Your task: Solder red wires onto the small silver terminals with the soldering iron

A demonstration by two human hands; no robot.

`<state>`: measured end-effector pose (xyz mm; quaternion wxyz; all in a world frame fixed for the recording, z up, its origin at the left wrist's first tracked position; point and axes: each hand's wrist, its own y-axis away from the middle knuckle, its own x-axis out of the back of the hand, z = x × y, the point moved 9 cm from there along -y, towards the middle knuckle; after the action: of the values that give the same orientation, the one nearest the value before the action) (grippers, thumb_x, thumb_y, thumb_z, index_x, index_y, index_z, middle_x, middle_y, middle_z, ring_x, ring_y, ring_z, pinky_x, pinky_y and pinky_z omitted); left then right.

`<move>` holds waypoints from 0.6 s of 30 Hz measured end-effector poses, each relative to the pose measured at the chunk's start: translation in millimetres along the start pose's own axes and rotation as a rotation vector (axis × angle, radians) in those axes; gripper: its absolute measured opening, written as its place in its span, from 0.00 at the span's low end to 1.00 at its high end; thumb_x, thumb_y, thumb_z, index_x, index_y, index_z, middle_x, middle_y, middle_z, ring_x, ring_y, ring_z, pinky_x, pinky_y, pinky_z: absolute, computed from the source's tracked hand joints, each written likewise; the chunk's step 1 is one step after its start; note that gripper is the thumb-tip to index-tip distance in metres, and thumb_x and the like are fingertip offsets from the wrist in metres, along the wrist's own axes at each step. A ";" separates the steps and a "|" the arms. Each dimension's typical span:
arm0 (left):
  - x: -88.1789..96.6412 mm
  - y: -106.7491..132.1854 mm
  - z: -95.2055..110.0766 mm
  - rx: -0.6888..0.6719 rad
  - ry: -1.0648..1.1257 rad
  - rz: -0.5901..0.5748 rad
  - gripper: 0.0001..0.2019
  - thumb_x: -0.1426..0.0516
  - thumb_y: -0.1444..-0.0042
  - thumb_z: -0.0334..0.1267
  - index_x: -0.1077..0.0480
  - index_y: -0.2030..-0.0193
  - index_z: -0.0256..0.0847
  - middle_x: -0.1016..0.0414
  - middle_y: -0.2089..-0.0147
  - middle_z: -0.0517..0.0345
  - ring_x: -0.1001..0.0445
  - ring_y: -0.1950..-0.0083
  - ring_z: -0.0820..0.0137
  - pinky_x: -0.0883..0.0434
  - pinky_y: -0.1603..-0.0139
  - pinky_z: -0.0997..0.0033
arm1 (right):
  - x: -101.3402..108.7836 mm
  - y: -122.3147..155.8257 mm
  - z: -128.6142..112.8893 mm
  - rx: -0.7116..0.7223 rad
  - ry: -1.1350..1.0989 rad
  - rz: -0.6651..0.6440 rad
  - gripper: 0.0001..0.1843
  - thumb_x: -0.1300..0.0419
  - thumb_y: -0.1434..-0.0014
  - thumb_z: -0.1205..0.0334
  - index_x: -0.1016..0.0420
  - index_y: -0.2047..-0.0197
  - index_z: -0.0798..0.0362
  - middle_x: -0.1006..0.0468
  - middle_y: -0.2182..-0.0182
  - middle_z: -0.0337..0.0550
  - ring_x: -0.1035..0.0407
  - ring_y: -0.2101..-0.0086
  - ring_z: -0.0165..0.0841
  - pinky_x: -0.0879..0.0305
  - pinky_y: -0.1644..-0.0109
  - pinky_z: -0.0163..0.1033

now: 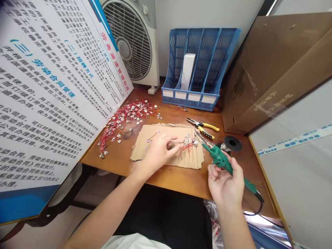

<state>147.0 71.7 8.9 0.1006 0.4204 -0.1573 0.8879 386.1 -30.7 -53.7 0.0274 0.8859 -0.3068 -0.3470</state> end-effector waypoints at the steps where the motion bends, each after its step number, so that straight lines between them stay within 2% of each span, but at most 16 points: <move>1: 9.4 1.2 -7.4 0.016 -0.005 0.020 0.14 0.30 0.28 0.46 0.12 0.43 0.41 0.12 0.55 0.51 0.15 0.50 0.60 0.20 0.46 0.63 | -0.4 0.9 -0.1 -0.004 -0.001 0.012 0.31 0.11 0.63 0.45 0.25 0.71 0.50 0.34 0.78 0.31 0.43 0.78 0.26 0.38 0.79 0.29; 3: 31.0 2.4 -28.0 0.084 -0.064 0.042 0.11 0.32 0.26 0.44 0.12 0.46 0.41 0.13 0.53 0.50 0.15 0.50 0.60 0.21 0.45 0.63 | -0.9 2.5 0.2 -0.015 -0.002 0.037 0.31 0.11 0.66 0.46 0.25 0.70 0.50 0.34 0.78 0.31 0.43 0.78 0.26 0.38 0.79 0.29; 5: 51.4 0.4 -54.2 0.227 -0.169 0.040 0.09 0.33 0.27 0.41 0.13 0.48 0.41 0.12 0.50 0.48 0.15 0.49 0.58 0.22 0.47 0.62 | -1.6 3.6 0.8 -0.027 0.000 0.055 0.31 0.11 0.67 0.47 0.23 0.69 0.49 0.34 0.79 0.30 0.44 0.78 0.26 0.39 0.80 0.29; 7: 62.5 -5.8 -71.1 0.303 -0.241 -0.011 0.09 0.34 0.27 0.40 0.13 0.48 0.40 0.12 0.47 0.46 0.15 0.45 0.55 0.23 0.46 0.61 | -1.5 4.3 0.6 -0.029 0.003 0.074 0.32 0.11 0.69 0.47 0.21 0.68 0.50 0.33 0.78 0.31 0.44 0.78 0.26 0.39 0.80 0.29; 9: 64.8 -13.6 -80.6 0.343 -0.274 -0.086 0.08 0.34 0.27 0.41 0.13 0.52 0.40 0.11 0.50 0.46 0.14 0.47 0.54 0.24 0.50 0.61 | -0.6 4.7 0.4 -0.031 0.005 0.096 0.32 0.11 0.71 0.46 0.18 0.67 0.51 0.31 0.77 0.31 0.44 0.77 0.25 0.39 0.81 0.30; 13: 63.6 -25.6 -80.9 0.316 -0.285 -0.178 0.13 0.37 0.25 0.41 0.17 0.63 0.41 0.12 0.60 0.49 0.15 0.56 0.58 0.28 0.56 0.63 | 0.2 5.5 1.2 -0.042 0.000 0.121 0.33 0.11 0.71 0.47 0.13 0.63 0.51 0.29 0.76 0.32 0.43 0.78 0.26 0.39 0.81 0.30; 18: 73.2 -16.5 -60.0 0.147 -0.232 -0.131 0.08 0.38 0.23 0.39 0.18 0.52 0.40 0.12 0.50 0.50 0.16 0.49 0.61 0.25 0.48 0.63 | -2.1 5.8 2.2 -0.036 0.020 0.087 0.33 0.10 0.71 0.45 0.10 0.62 0.49 0.29 0.78 0.33 0.42 0.78 0.26 0.40 0.81 0.29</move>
<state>63.3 112.3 33.3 0.1082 0.5359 -0.0747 0.8340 380.5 -33.8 -52.5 0.0613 0.8744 -0.3385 -0.3422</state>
